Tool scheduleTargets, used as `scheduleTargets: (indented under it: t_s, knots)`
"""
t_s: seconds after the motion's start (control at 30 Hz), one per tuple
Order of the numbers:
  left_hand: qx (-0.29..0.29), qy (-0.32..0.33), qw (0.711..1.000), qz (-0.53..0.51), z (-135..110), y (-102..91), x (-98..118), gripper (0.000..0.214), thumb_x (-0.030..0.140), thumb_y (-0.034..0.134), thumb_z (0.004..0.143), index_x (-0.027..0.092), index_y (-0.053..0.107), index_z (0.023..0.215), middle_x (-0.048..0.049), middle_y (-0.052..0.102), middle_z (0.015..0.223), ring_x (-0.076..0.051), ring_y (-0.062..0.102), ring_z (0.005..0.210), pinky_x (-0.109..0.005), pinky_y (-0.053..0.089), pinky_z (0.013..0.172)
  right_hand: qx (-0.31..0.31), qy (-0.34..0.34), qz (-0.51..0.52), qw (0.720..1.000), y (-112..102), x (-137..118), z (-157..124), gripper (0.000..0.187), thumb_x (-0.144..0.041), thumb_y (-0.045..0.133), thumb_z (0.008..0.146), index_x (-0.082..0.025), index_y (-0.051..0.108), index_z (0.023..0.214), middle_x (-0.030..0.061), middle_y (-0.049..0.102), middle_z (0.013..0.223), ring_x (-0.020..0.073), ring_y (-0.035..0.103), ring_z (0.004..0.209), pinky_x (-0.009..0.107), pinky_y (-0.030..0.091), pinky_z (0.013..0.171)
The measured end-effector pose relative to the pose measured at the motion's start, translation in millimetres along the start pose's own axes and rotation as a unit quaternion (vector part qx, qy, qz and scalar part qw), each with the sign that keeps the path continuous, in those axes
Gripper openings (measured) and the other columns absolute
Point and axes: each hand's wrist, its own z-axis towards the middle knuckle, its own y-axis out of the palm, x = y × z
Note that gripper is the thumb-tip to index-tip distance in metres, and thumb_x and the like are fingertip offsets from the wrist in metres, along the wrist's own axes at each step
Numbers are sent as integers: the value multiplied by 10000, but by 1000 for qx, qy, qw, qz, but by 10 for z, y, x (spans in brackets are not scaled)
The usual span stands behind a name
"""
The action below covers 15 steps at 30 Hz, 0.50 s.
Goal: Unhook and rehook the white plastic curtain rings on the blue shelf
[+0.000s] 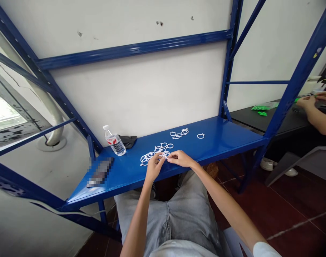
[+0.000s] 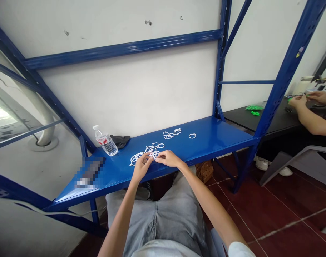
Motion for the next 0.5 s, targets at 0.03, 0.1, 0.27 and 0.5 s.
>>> scheduleTargets:
  t_s: [0.03,0.1,0.27,0.5]
  knots:
    - [4,1,1000,0,-2,-2,3,403,531,650,948,177,703,1133,-45,736,885,-105,508,567,-248,376,555,11,-4,-4,1000,10,-8,2,299,-453,713,912,-184,821,986,73,819,1013,252,760,916,325,572,823]
    - [13,0,1000,4,-4,-5,5,385,527,659,942,181,695,1108,-39,731,881,-104,511,570,-246,376,558,29,-16,-5,999,27,-13,7,274,-437,713,908,-184,813,934,83,808,1097,246,755,949,312,569,824]
    - [13,0,1000,10,0,-7,-18,394,540,646,949,194,682,1132,-47,738,897,-131,579,623,-249,397,577,29,-28,-3,999,43,5,5,242,-426,735,889,-193,788,849,83,794,1121,240,747,963,292,560,787]
    - [22,6,999,34,5,-4,-38,398,572,632,941,195,704,1043,-60,735,929,-144,592,643,-259,412,593,37,-12,4,999,50,-18,-10,495,-419,780,857,-202,718,1297,60,797,1052,211,730,893,288,552,773]
